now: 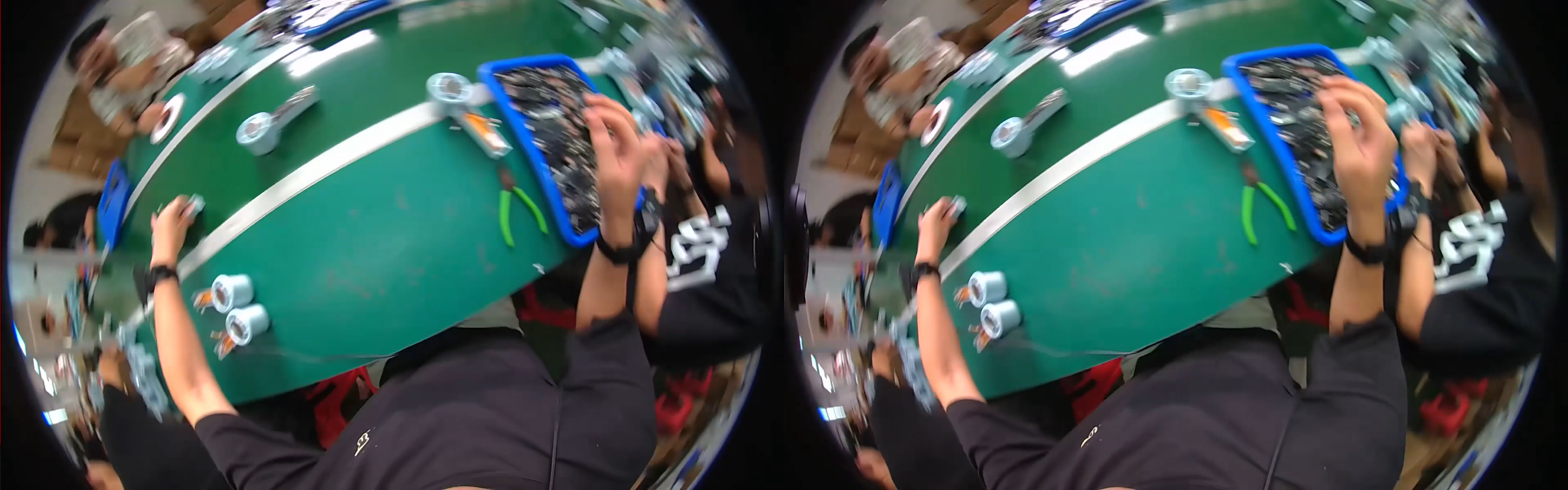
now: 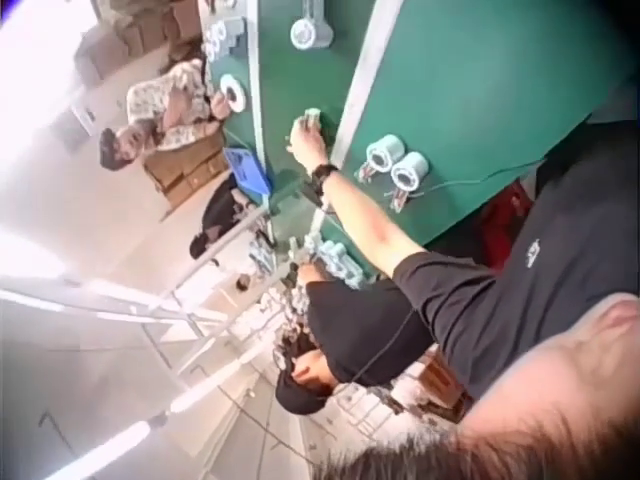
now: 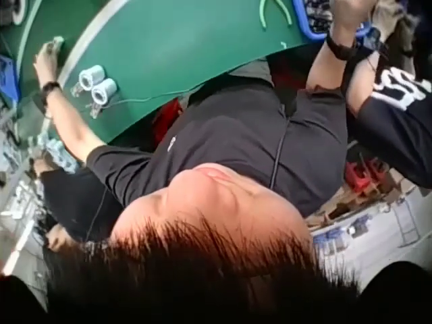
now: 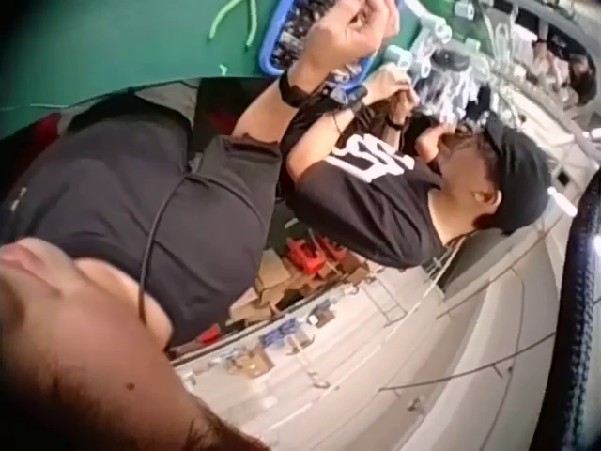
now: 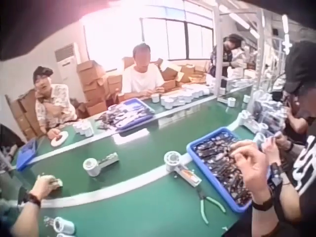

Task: The person picks up a circuit board and connects the battery and motor wires to it before pressing the board into a fan housing. They then set the partially assembled fan aside on the table and repeat the process.

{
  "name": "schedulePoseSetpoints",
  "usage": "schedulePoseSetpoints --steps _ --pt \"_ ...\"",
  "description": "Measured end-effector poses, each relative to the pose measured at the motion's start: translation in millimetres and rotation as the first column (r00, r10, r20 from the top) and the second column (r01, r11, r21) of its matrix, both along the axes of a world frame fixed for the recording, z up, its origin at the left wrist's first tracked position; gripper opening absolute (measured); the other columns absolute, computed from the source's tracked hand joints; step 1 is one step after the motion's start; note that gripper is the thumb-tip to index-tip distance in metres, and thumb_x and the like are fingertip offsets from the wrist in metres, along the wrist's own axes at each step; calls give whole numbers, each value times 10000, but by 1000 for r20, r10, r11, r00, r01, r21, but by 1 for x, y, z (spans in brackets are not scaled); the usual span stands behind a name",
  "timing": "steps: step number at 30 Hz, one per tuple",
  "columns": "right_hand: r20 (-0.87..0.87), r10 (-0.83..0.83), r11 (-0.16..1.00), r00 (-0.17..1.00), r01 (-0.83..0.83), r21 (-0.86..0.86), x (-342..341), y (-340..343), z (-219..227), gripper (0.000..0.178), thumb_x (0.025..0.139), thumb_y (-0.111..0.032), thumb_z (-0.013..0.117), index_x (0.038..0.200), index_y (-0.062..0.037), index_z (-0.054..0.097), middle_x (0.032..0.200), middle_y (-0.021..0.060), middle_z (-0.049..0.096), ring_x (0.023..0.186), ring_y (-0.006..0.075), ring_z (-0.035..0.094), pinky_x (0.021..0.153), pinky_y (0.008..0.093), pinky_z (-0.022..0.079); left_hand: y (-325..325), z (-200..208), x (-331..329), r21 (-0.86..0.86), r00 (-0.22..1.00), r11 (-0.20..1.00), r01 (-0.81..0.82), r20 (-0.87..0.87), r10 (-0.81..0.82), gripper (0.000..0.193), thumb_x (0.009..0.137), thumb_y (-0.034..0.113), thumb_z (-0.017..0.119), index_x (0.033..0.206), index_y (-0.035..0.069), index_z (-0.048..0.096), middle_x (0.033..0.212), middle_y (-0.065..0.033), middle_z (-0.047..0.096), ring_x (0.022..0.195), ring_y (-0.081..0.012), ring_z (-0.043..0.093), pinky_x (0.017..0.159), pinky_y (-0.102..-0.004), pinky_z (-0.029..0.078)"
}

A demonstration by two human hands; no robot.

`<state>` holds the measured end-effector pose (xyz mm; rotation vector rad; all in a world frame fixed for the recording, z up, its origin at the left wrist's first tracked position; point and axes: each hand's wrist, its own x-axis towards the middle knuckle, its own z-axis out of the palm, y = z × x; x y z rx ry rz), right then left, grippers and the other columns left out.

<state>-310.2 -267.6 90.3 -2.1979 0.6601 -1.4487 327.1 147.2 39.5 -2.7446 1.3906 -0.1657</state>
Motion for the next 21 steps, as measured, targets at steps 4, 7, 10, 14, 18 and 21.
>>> schedulePoseSetpoints --steps 4,7,10,14,18,21 --pt "-106 -101 981 989 116 154 -43 -64 0 150 989 -49 627 1104 14 700 1180 106 697 1080 195 640 986 289 464 -90 20 -96 -72 964 970 233 -115 -240 251 913 119 658 1161 136 692 1047 -60 723 976 -294 694 1121 -631 336" --pt "-340 20 984 940 41 172 -21 -78 -22 188 953 -58 657 1126 -3 706 1097 97 697 1014 204 643 914 288 483 -145 45 -227 -114 797 797 593 -61 -601 298 866 53 662 1145 147 705 1069 -36 708 1051 -250 680 1202 -642 250" --pt "-565 18 987 825 -104 -120 10 -99 -47 212 910 -73 687 1115 -23 714 1001 97 697 964 248 645 850 327 503 -175 42 -328 -52 551 557 829 -91 -829 303 833 42 676 1116 145 711 1047 -14 693 1092 -234 671 1217 -658 232" --pt "-673 -80 900 735 -237 -366 41 -113 -50 188 863 -90 708 1045 -45 724 927 113 693 936 317 634 799 405 515 -177 31 -361 -53 527 532 845 -78 -846 285 805 13 680 1068 112 725 1084 -24 693 1129 -257 662 1210 -627 276" --pt "-781 -179 867 599 -279 -412 44 -122 -37 104 824 -78 709 925 -51 714 881 144 690 884 366 619 774 481 505 -175 52 -340 -425 518 551 718 -202 -831 282 802 -28 679 1056 80 737 1126 -56 706 1156 -282 656 1149 -544 399" --pt "-720 -235 887 653 -159 -433 40 -114 -16 113 877 -59 690 981 -35 727 877 130 711 840 299 661 743 411 522 -161 54 -321 -641 548 595 486 -306 -778 296 820 -50 675 1088 63 731 1130 -77 718 1147 -282 667 1070 -475 484"
